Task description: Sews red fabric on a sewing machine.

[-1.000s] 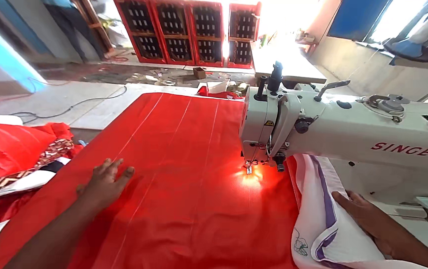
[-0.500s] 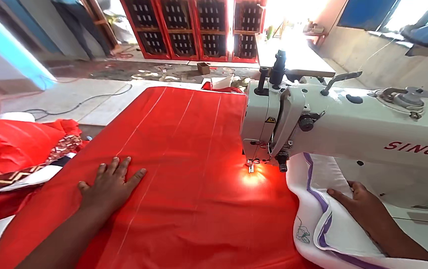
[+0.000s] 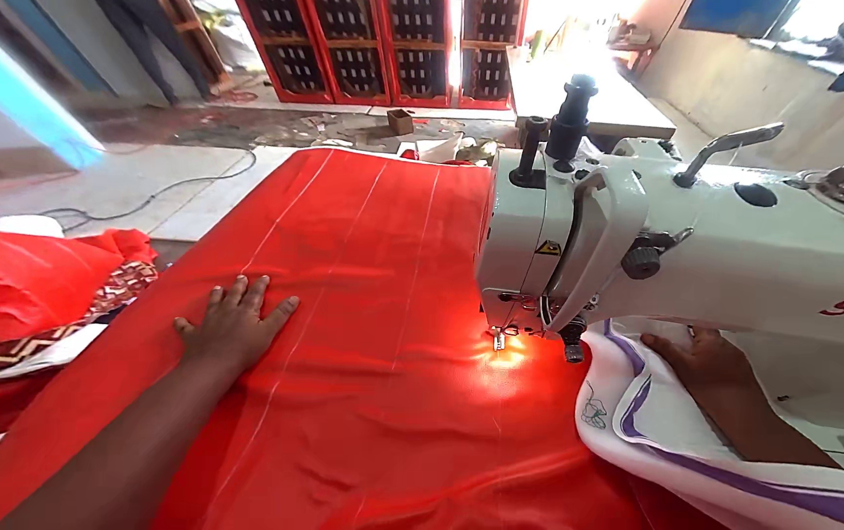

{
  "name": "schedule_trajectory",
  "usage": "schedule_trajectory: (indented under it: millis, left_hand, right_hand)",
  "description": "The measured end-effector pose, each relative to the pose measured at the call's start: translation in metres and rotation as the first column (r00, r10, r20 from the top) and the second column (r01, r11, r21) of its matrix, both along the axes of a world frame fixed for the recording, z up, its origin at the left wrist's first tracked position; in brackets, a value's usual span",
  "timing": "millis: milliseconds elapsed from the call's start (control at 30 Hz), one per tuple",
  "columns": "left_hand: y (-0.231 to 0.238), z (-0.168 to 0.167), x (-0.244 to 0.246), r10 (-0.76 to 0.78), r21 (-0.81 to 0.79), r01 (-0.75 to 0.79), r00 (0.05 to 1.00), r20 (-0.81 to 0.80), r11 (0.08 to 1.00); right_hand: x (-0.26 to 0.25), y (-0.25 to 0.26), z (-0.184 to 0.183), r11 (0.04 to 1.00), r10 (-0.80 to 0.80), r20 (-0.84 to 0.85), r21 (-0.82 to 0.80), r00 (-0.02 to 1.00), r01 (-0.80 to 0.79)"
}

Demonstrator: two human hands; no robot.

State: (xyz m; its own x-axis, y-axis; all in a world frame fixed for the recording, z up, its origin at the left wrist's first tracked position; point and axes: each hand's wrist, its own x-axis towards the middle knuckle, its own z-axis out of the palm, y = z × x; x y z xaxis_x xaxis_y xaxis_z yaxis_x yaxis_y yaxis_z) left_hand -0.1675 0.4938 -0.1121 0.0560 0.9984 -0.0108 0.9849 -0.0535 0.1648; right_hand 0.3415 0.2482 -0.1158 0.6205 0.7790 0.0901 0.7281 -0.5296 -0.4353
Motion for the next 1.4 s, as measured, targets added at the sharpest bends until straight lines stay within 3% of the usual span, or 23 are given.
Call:
schedule_trajectory:
  millis: [200,300,433,467,533,600,667,733,833,933,1033,1167,1267,1400]
  left_hand:
    - [0.019,0.004,0.014,0.01,-0.007,-0.01,1.0,0.022,1.0]
    - [0.031,0.002,0.019,0.015,-0.001,-0.015,1.0,0.025,1.0]
    - [0.03,0.005,0.023,0.015,0.018,-0.016,0.999,0.035,1.0]
    - [0.027,0.006,0.024,0.017,0.051,-0.019,1.0,0.025,0.999]
    - [0.017,0.01,0.031,0.006,0.138,-0.001,0.999,-0.037,0.99]
    - [0.0,0.018,0.046,-0.038,0.142,0.047,0.997,-0.065,0.989]
    - [-0.03,0.03,0.069,-0.134,0.066,0.135,0.991,-0.022,0.989]
    - [-0.071,0.039,0.099,-0.293,-0.066,0.29,0.956,-0.028,0.955]
    - [-0.14,0.043,0.147,-0.525,-0.252,0.513,0.851,0.021,0.821]
    - [-0.199,0.05,0.188,-0.702,-0.297,0.691,0.707,0.089,0.659]
    - [-0.231,0.047,0.224,-0.787,-0.269,0.786,0.602,0.132,0.556]
    - [-0.257,0.023,0.255,-0.819,-0.194,0.829,0.554,0.151,0.525]
    - [-0.267,0.001,0.253,-0.805,-0.158,0.816,0.576,0.141,0.556]
    - [-0.266,-0.001,0.247,-0.786,-0.171,0.797,0.602,0.142,0.58]
  right_hand:
    - [0.007,0.018,-0.004,0.99,0.138,0.241,-0.001,0.961,-0.142]
    - [0.007,0.024,0.002,0.982,0.154,0.221,-0.14,0.963,-0.125]
    - [0.003,0.021,0.007,0.977,0.187,0.259,-0.153,0.948,-0.151]
    - [0.004,0.021,0.012,0.977,0.19,0.202,-0.132,0.961,-0.165]
    - [0.008,0.02,0.023,0.989,0.139,-0.082,-0.049,0.987,-0.143]
    - [0.012,0.013,0.03,0.999,0.008,-0.403,-0.034,0.915,-0.023]
    - [0.015,-0.002,0.029,0.997,-0.063,-0.574,-0.065,0.817,0.032]
    - [0.01,-0.028,0.027,0.998,-0.061,-0.612,-0.052,0.788,0.037]
    - [-0.003,-0.071,0.03,0.998,-0.056,-0.664,-0.052,0.746,0.028]
    - [-0.011,-0.11,0.03,0.999,-0.025,-0.707,-0.043,0.707,-0.008]
    - [-0.014,-0.132,0.027,0.999,0.049,-0.753,0.034,0.657,-0.037]
    - [-0.026,-0.137,0.024,0.999,0.006,-0.782,0.036,0.623,0.035]
    - [-0.044,-0.133,0.029,0.996,-0.059,-0.754,-0.004,0.654,0.086]
    - [-0.045,-0.135,0.023,0.996,-0.041,-0.735,0.026,0.677,0.088]
